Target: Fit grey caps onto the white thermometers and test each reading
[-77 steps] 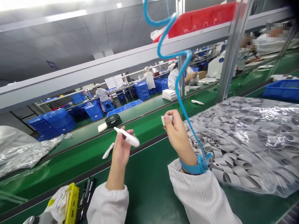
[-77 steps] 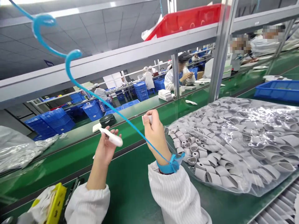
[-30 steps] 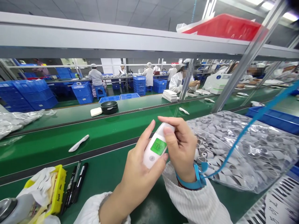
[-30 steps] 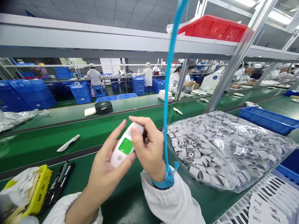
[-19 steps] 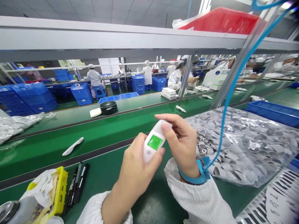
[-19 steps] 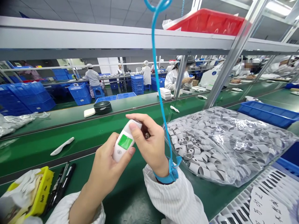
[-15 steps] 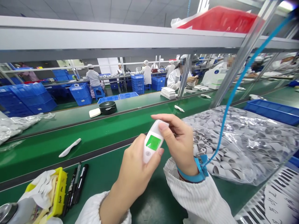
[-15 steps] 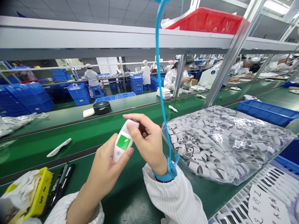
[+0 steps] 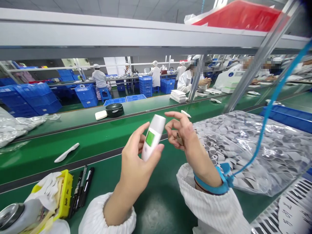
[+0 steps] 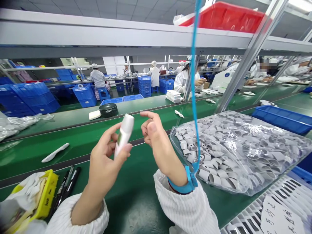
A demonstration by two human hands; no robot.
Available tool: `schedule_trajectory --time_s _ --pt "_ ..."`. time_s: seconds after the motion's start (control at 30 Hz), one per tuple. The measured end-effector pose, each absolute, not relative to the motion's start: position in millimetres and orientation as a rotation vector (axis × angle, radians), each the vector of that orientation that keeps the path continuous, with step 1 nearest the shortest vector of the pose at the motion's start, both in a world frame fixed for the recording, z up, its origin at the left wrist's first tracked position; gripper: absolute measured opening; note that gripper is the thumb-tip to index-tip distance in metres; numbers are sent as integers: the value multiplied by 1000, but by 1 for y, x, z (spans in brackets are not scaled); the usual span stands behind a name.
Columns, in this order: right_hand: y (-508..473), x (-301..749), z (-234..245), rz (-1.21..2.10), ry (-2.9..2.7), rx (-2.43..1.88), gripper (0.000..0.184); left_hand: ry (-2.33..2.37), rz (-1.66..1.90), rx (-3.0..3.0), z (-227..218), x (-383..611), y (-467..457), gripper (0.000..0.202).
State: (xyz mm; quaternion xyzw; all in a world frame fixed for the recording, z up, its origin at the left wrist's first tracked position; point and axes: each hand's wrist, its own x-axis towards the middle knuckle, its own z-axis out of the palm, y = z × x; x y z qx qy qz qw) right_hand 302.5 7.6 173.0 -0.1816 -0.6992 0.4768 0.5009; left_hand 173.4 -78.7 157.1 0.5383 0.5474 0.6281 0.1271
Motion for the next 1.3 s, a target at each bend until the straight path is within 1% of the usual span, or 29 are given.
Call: schedule_trajectory --time_s 0.07,0.13,0.23,0.33,0.47,0.53,0.67,0.73,0.8,0.9,0.97,1.0,1.03,1.07,1.1,1.17,1.23,1.3 --pt "7 304 174 1114 -1757 -485 42 1248 1772 1350 160 169 -79 35" --pt "5 303 175 933 -1845 -460 35 1018 1721 1234 163 167 -80 31" --pt "0 299 177 601 -1900 -341 36 908 1711 1176 166 166 -82 29" --pt "-5 297 177 456 -1943 -363 33 863 1696 1181 166 167 -83 27" --pt "-10 298 178 439 -2001 -384 30 866 1681 1241 165 167 -87 23" --pt "-10 299 179 398 -2014 -368 32 955 1697 1306 163 168 -88 26" --pt "-7 301 179 210 -2069 -401 33 1228 1712 1557 159 168 -88 34" --pt "-5 302 177 219 -2099 -412 26 1298 1700 1611 159 167 -88 34" --pt "-4 301 175 359 -2115 -410 22 1268 1660 1483 162 165 -89 30" --pt "-3 298 171 624 -2065 -333 26 1049 1540 1151 169 163 -90 28" --pt "-2 295 169 626 -2017 -271 22 937 1497 1016 173 163 -89 26" --pt "-1 295 169 560 -2015 -236 16 908 1494 989 174 162 -88 29" --pt "0 295 170 465 -2030 -196 9 900 1496 979 174 162 -87 37" --pt "1 295 171 363 -2045 -145 8 897 1490 983 174 161 -86 48" --pt "3 296 172 277 -2058 -89 12 887 1472 997 174 161 -86 56" --pt "5 297 174 183 -2054 -20 14 851 1425 1022 173 160 -86 68" --pt "4 299 174 162 -1997 -32 13 820 1398 1014 172 160 -87 78" --pt "2 301 171 161 -1931 -100 13 813 1399 995 171 160 -89 82"
